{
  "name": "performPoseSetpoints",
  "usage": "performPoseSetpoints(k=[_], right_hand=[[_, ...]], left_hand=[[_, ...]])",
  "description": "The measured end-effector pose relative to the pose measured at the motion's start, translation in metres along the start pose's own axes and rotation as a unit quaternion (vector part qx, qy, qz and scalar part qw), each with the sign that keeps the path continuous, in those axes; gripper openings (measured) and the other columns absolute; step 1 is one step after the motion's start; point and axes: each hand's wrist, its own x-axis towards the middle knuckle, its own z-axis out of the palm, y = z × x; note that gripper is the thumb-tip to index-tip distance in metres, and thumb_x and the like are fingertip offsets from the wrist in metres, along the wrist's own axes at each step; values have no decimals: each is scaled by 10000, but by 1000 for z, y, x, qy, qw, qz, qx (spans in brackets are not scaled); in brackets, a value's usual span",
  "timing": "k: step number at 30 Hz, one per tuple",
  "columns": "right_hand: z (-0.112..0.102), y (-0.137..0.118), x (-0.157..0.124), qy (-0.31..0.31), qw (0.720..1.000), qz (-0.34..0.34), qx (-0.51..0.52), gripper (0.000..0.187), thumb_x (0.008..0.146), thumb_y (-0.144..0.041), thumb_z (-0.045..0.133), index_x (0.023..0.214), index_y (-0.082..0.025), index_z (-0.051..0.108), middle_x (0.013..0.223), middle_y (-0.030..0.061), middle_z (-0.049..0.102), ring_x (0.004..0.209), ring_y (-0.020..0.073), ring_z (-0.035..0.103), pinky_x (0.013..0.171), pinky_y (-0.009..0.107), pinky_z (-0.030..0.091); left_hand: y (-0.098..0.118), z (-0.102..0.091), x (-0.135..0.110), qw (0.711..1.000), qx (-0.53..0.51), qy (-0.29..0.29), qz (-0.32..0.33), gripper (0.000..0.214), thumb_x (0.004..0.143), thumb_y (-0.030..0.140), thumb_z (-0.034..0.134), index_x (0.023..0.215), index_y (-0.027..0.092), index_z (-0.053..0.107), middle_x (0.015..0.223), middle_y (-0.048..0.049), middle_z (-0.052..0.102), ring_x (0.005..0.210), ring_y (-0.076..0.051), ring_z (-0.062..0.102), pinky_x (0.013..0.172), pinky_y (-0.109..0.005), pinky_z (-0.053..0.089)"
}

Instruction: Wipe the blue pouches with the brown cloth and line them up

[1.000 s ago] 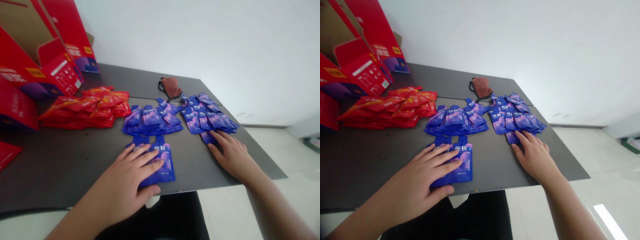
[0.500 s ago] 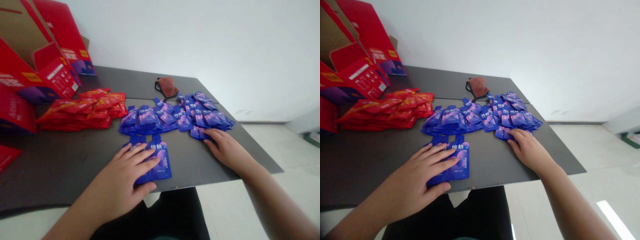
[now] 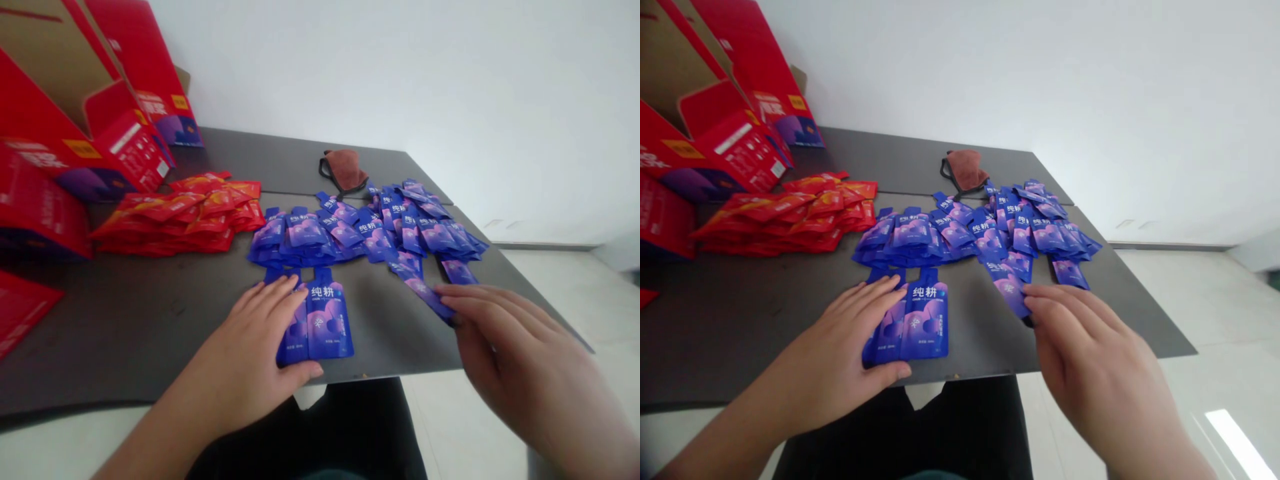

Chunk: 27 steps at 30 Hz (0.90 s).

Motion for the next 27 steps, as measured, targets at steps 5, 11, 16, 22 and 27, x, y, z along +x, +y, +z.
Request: performPoseSetpoints(k=[5, 11, 16, 22, 27], right_hand=[[27, -44, 7, -92, 990, -91, 61, 219, 1045, -125, 502, 1188, -164, 664, 1473, 166, 685, 1368, 339, 654, 1057, 495, 624], [57, -63, 11, -142, 977, -84, 135, 210, 1076, -214, 531, 1191, -152, 696, 1443, 175, 701, 1355, 348, 660, 1088, 553, 609], [59, -56, 3, -185, 970, -90, 132, 670, 1068, -489, 586, 1633, -154, 452, 1677, 168, 490, 1526, 378, 491, 1155, 616, 541], [65, -62, -10, -208, 966, -101, 114, 846, 1033, -484, 623, 1708, -80, 313, 1752, 171, 331, 1654, 363, 248, 1314, 605, 333], [55, -62, -10, -241, 955, -80, 154, 984, 987, -541, 700, 1724, -66, 253, 1785, 199, 204, 1670, 373, 168, 1342, 608, 234]], left_hand=[[0, -2, 0, 1000, -3, 10, 3, 1011, 792, 655, 862, 1606, 200, 474, 1708, -160, 454, 1538, -383, 483, 1259, -601, 412], [0, 2, 1, 1000, -9, 19, 6, 1028, 782, 668, 873, 1608, 198, 481, 1682, -143, 499, 1530, -384, 487, 1262, -604, 397], [3, -1, -1, 998, 16, 16, 56, 909, 897, 709, 746, 1624, 236, 474, 1700, -102, 483, 1550, -369, 463, 1281, -606, 330], [28, 15, 1, 983, 35, 31, 179, 799, 1056, 714, 485, 1678, 221, 393, 1741, -53, 406, 1570, -306, 441, 1324, -520, 172], [35, 25, -1, 984, 55, 22, 166, 793, 1039, 563, 617, 1691, 187, 369, 1742, -70, 396, 1564, -319, 446, 1310, -509, 182]])
